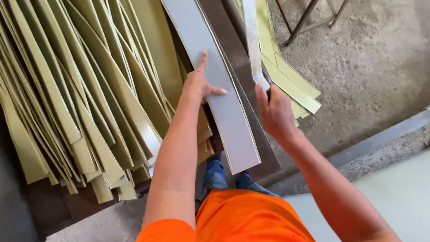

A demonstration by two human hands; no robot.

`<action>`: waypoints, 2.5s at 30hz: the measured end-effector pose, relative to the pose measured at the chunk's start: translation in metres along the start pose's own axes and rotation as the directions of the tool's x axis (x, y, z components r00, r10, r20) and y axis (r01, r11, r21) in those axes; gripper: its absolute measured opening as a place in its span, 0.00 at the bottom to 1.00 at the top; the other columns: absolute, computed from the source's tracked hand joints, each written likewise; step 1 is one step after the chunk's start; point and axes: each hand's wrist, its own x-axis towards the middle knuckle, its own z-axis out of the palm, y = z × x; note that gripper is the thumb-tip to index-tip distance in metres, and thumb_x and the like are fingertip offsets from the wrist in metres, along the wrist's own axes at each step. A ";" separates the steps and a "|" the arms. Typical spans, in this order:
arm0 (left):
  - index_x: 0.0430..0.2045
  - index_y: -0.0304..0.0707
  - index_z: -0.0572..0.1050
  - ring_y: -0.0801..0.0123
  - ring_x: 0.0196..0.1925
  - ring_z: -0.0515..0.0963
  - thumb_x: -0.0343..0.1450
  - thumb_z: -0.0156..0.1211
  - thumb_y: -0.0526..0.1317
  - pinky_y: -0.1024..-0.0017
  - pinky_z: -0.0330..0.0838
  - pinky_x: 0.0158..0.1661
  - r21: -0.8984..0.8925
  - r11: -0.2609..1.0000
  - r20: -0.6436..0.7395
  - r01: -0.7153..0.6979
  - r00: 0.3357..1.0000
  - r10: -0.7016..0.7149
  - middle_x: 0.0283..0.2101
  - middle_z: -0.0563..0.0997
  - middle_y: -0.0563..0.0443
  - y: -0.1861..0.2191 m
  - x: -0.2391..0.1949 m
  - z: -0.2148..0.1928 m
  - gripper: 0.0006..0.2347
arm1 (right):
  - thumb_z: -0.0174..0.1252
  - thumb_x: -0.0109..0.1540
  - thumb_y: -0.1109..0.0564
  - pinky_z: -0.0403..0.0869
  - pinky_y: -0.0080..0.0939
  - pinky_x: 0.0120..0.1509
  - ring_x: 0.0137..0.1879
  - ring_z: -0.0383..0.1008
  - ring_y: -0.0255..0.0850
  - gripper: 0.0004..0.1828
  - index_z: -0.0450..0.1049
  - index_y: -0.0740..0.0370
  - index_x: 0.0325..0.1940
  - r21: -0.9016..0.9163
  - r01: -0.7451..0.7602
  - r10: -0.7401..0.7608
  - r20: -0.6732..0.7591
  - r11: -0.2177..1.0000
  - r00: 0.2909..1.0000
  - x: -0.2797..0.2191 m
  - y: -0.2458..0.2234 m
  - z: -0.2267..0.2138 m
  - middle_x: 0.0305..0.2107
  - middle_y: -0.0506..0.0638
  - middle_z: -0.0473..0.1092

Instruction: Scraping the edges of curved metal strips using a handheld tool.

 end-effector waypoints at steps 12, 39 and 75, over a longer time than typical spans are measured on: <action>0.74 0.72 0.36 0.57 0.24 0.83 0.50 0.86 0.43 0.61 0.82 0.28 -0.033 0.999 -0.057 -0.025 0.998 0.023 0.45 0.82 0.37 -0.013 -0.004 0.004 0.63 | 0.47 0.72 0.37 0.68 0.66 0.34 0.33 0.72 0.71 0.30 0.66 0.69 0.35 -0.105 0.063 -0.072 -0.081 0.992 0.994 -0.067 0.031 0.025 0.22 0.71 0.71; 0.73 0.52 0.26 0.43 0.50 0.82 0.49 0.86 0.47 0.59 0.76 0.53 0.068 0.982 0.002 -0.174 0.985 0.174 0.47 0.80 0.30 -0.041 -0.040 0.053 0.68 | 0.50 0.68 0.44 0.66 0.55 0.25 0.22 0.70 0.58 0.22 0.60 0.63 0.30 0.168 -0.050 0.069 -0.111 0.985 0.991 -0.172 -0.009 -0.038 0.12 0.61 0.67; 0.73 0.53 0.26 0.44 0.52 0.82 0.49 0.86 0.52 0.57 0.75 0.54 0.070 0.994 -0.124 -0.088 0.988 0.096 0.50 0.80 0.32 -0.041 0.001 0.019 0.69 | 0.59 0.66 0.39 0.64 0.56 0.26 0.23 0.69 0.61 0.28 0.66 0.67 0.28 -0.040 -0.086 0.086 0.008 0.995 0.996 -0.113 0.021 -0.010 0.15 0.63 0.66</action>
